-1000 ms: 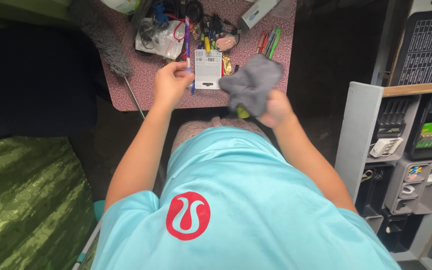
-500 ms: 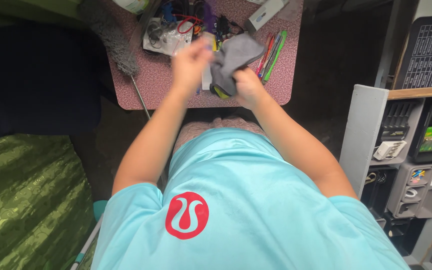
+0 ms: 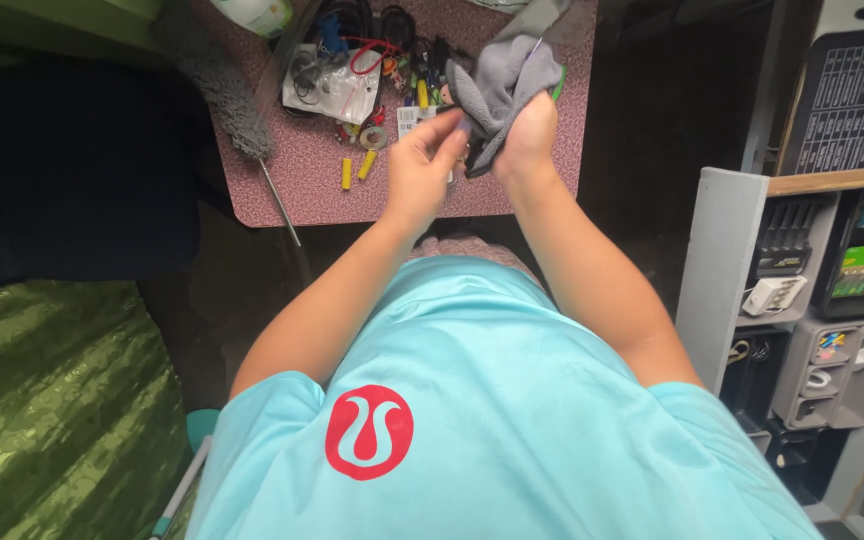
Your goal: The person organizes various small items such as cables, pens, and small toys into a desk drawer organizer.
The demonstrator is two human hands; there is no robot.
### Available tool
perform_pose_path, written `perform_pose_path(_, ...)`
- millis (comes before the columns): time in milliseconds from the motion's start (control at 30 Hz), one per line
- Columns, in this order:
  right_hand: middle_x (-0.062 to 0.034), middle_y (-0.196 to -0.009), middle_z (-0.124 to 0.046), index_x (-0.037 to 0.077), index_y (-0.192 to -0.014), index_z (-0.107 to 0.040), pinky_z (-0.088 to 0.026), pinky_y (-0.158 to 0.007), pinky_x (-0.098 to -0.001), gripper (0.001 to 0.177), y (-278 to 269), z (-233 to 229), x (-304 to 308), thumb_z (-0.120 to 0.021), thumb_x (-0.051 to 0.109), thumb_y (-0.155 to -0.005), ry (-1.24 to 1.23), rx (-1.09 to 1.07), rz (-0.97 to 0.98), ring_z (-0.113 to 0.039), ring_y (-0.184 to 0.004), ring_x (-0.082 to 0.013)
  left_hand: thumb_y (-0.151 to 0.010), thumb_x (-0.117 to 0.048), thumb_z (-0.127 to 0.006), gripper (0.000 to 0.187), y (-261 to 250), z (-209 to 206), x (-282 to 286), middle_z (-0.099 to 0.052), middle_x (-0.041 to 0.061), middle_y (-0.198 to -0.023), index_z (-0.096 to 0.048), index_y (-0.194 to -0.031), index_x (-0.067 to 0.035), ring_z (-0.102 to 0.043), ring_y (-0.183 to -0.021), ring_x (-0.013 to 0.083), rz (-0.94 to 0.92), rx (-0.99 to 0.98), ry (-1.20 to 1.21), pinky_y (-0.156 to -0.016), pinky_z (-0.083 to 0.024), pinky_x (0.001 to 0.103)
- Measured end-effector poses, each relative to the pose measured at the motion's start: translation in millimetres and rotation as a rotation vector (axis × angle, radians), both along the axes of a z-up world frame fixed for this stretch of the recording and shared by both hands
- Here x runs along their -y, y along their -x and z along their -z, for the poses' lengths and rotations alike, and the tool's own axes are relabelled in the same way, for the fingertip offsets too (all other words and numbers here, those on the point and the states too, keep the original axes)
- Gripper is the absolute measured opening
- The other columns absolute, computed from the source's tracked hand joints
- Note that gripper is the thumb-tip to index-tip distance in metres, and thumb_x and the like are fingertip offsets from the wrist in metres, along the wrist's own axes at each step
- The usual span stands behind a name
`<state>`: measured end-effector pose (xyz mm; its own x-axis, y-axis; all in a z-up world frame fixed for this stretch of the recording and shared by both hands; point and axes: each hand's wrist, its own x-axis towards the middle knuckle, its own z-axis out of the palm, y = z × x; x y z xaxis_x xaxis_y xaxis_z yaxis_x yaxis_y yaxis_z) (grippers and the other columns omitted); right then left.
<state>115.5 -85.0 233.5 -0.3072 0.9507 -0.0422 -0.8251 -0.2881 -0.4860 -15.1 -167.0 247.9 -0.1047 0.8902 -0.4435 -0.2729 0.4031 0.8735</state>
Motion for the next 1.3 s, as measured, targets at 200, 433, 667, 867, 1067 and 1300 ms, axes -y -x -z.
perform_pose_path(200, -0.0153, -0.118, -0.069, -0.004, -0.129, -0.059, -0.058, -0.092, -0.0424, 0.029, -12.3, -44.4, 11.6, -0.052, 0.014, -0.108, 0.451, 0.274, -0.179, -0.070, -0.105, -0.0254, -0.105, -0.009, -0.070, 0.022, 44.3, -25.7, -41.5, -0.070, 0.005, -0.111, -0.067, -0.125, -0.001, -0.065, -0.097, 0.0092, -0.166, -0.113, -0.350, -0.089, -0.054, 0.026)
perform_pose_path(433, -0.0127, -0.111, -0.074, -0.005, -0.118, -0.067, -0.061, -0.087, -0.0322, 0.020, -30.0, -60.3, 30.4, -0.058, -0.003, -0.101, 0.274, 0.576, -0.240, -0.073, -0.096, -0.0180, -0.099, -0.003, -0.072, 0.021, 68.2, -67.3, -80.0, -0.071, 0.002, -0.108, -0.068, -0.119, -0.002, -0.069, -0.096, 0.0088, 0.311, -0.120, -0.354, -0.086, -0.057, 0.024)
perform_pose_path(667, -0.0072, -0.094, -0.073, -0.003, -0.114, -0.066, -0.058, -0.067, -0.0276, 0.018, -36.2, -71.7, 28.5, -0.052, -0.002, -0.104, 0.229, 0.719, -0.241, -0.069, -0.076, -0.0117, -0.093, 0.000, -0.077, 0.013, 63.9, -92.3, -86.5, -0.068, 0.002, -0.103, -0.071, -0.105, -0.001, -0.073, -0.095, 0.0091, 0.553, -0.204, -0.346, -0.082, -0.060, 0.024)
perform_pose_path(867, -0.0071, -0.100, -0.073, -0.002, -0.118, -0.067, -0.058, -0.075, -0.0251, 0.031, -41.8, -80.3, 25.5, -0.044, -0.010, -0.098, 0.161, 0.857, -0.236, -0.070, -0.083, -0.0093, -0.092, -0.001, -0.079, 0.012, 67.8, -105.5, -93.7, -0.065, 0.005, -0.104, -0.073, -0.103, -0.002, -0.074, -0.096, 0.0122, 0.588, -0.344, -0.464, -0.082, -0.062, 0.026)
perform_pose_path(1067, -0.0072, -0.114, -0.071, -0.002, -0.127, -0.061, -0.057, -0.091, -0.0263, 0.035, -40.2, -66.9, 28.5, -0.041, -0.012, -0.100, 0.039, 0.948, -0.220, -0.068, -0.102, -0.0099, -0.084, -0.004, -0.085, 0.024, 52.3, -114.4, -94.6, -0.072, 0.004, -0.092, -0.072, -0.104, -0.004, -0.073, -0.085, 0.0113, 0.732, -0.373, -0.458, -0.075, -0.059, 0.027)
perform_pose_path(1300, -0.0102, -0.123, -0.067, -0.001, -0.135, -0.053, -0.052, -0.103, -0.0297, 0.039, -36.5, -64.6, 31.3, -0.041, -0.012, -0.100, -0.136, 1.067, -0.147, -0.066, -0.116, -0.0131, -0.084, -0.004, -0.085, 0.025, 23.8, -47.5, -86.0, -0.075, 0.005, -0.094, -0.069, -0.103, -0.002, -0.072, -0.088, 0.0097, 0.726, -0.139, -0.332, -0.079, -0.060, 0.027)
